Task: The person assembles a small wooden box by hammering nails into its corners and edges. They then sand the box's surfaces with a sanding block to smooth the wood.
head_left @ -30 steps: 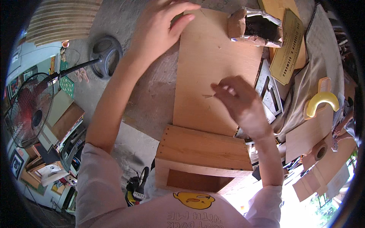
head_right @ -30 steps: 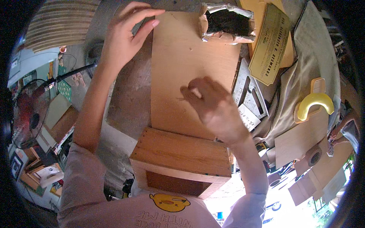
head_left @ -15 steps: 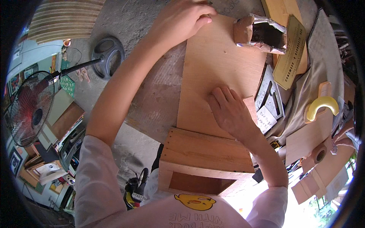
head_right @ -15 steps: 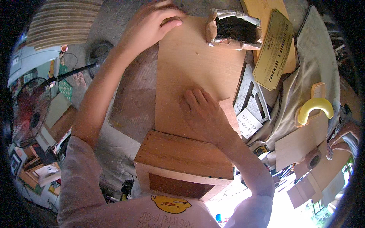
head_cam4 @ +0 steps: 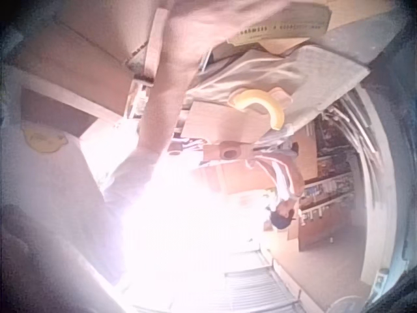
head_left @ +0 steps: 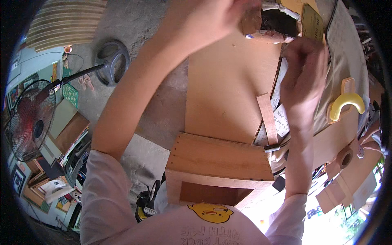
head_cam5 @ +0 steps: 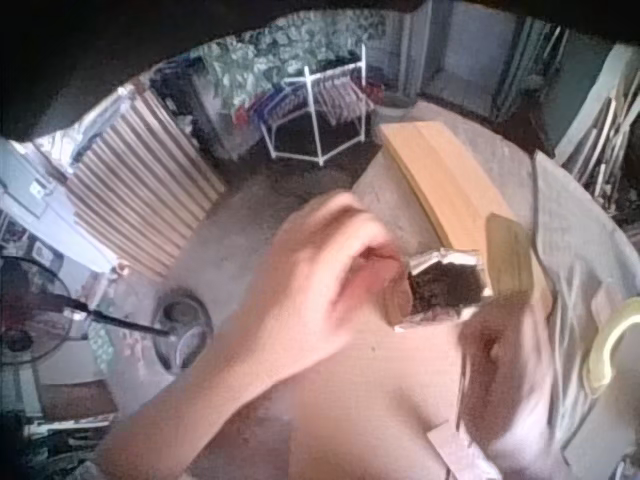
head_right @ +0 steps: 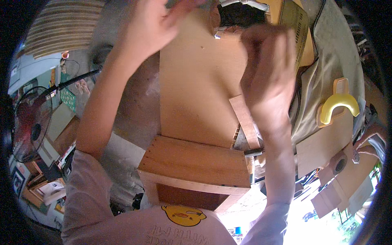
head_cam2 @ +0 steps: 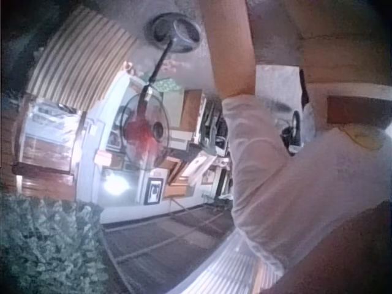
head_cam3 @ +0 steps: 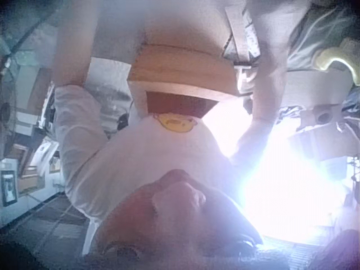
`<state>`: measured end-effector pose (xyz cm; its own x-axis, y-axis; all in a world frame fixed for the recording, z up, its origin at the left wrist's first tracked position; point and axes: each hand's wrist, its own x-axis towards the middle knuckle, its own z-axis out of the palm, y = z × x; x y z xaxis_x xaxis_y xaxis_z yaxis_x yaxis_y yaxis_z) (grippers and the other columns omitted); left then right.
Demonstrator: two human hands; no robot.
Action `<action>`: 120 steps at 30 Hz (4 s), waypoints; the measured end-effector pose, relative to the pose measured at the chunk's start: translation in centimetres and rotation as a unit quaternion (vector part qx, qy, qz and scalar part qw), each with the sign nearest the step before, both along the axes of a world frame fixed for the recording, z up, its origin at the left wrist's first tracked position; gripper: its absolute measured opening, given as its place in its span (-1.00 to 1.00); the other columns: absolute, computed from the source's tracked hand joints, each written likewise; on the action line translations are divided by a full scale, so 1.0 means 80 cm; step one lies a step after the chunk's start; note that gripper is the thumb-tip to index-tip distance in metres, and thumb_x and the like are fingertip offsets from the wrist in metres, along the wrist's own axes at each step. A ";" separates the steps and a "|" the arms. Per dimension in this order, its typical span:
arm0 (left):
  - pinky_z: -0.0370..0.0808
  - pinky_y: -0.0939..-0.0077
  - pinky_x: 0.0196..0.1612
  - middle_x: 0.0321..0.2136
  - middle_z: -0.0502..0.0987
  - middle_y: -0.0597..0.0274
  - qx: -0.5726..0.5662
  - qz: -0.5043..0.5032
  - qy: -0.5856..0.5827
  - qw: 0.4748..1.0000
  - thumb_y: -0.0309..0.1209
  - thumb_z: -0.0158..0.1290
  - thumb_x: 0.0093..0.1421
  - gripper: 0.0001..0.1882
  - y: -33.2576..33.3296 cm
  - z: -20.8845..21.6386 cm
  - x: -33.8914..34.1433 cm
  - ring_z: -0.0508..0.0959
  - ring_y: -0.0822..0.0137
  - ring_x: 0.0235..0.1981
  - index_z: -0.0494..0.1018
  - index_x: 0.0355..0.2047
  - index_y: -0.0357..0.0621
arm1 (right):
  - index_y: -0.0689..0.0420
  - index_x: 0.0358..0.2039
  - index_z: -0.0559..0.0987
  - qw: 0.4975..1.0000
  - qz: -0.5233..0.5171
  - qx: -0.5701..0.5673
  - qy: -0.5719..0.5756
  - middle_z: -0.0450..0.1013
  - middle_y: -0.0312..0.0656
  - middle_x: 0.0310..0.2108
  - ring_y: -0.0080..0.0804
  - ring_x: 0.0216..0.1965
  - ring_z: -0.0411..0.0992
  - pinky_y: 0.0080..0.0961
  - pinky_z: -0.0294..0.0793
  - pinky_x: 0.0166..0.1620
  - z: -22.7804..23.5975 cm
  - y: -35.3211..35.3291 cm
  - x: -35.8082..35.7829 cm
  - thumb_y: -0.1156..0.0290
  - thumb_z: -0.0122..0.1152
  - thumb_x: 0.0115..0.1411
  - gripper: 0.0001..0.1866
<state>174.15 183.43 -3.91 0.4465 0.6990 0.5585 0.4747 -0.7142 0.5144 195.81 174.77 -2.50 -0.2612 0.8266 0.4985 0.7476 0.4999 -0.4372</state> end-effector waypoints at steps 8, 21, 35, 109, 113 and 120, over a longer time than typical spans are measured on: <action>0.57 0.32 -0.12 -0.29 0.60 0.16 -0.097 0.037 -0.041 0.994 -0.48 0.32 0.18 -0.77 -0.065 -0.016 -0.015 0.63 0.11 -0.23 0.63 -0.14 -0.11 | 0.13 -0.22 0.69 0.983 0.128 -0.128 0.008 0.52 -0.19 -0.29 -0.24 -0.31 0.51 -0.28 0.56 -0.26 -0.003 -0.030 0.009 0.58 0.38 0.11 -0.80; 0.42 0.17 -0.03 -0.24 0.51 0.34 -0.204 0.071 0.089 0.972 -0.29 0.37 0.09 -0.79 -0.186 -0.055 -0.061 0.52 0.18 -0.12 0.64 -0.26 0.02 | 0.12 -0.26 0.62 0.906 0.325 -0.203 -0.178 0.49 -0.18 -0.13 -0.28 -0.09 0.46 -0.37 0.49 -0.09 -0.049 -0.113 -0.019 0.37 0.20 0.11 -0.81; 0.42 0.26 0.09 -0.16 0.49 0.31 -0.069 -0.035 0.271 0.959 -0.31 0.17 0.09 -0.78 -0.175 -0.054 -0.061 0.50 0.27 -0.02 0.58 -0.24 -0.03 | 0.21 -0.15 0.57 0.926 0.269 -0.173 -0.200 0.47 -0.02 -0.12 -0.12 -0.01 0.49 -0.23 0.53 -0.03 -0.063 -0.121 -0.024 0.38 0.14 0.19 -0.75; 0.46 0.32 0.10 0.04 0.54 0.03 -0.364 0.191 -0.073 0.908 -0.27 0.08 0.43 -0.65 -0.513 0.140 -0.064 0.53 0.23 0.07 0.47 0.08 -0.27 | 0.33 0.42 0.13 0.865 -0.168 -0.427 0.203 0.27 0.23 0.25 0.18 0.24 0.35 -0.04 0.43 0.22 0.082 -0.460 0.029 0.23 0.52 0.17 -0.02; 0.46 0.29 0.14 0.07 0.53 -0.08 -0.521 0.188 -0.229 0.800 -0.29 0.14 0.40 -0.62 -0.539 0.160 0.011 0.52 0.14 0.14 0.45 0.09 -0.28 | 0.27 0.19 0.45 0.862 -0.188 -0.373 0.288 0.48 0.15 0.03 0.07 0.08 0.49 -0.17 0.53 0.09 0.058 -0.468 0.062 0.33 0.38 0.27 -0.46; 0.56 0.11 0.02 -0.03 0.58 -0.17 -0.486 -0.080 0.280 0.824 -0.04 0.32 0.22 -0.40 -0.510 0.119 0.085 0.63 -0.06 -0.02 0.45 0.00 -0.31 | 0.21 0.01 0.51 0.780 -0.602 -0.163 0.045 0.46 0.02 -0.04 0.06 0.06 0.39 -0.03 0.35 0.14 -0.026 -0.572 0.156 0.32 0.34 0.26 -0.62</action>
<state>180.94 142.63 5.60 0.5737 0.6013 -0.5562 0.7720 -0.1699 0.6125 208.33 128.99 -4.57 0.8268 0.5323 0.1818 0.5482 -0.6901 -0.4724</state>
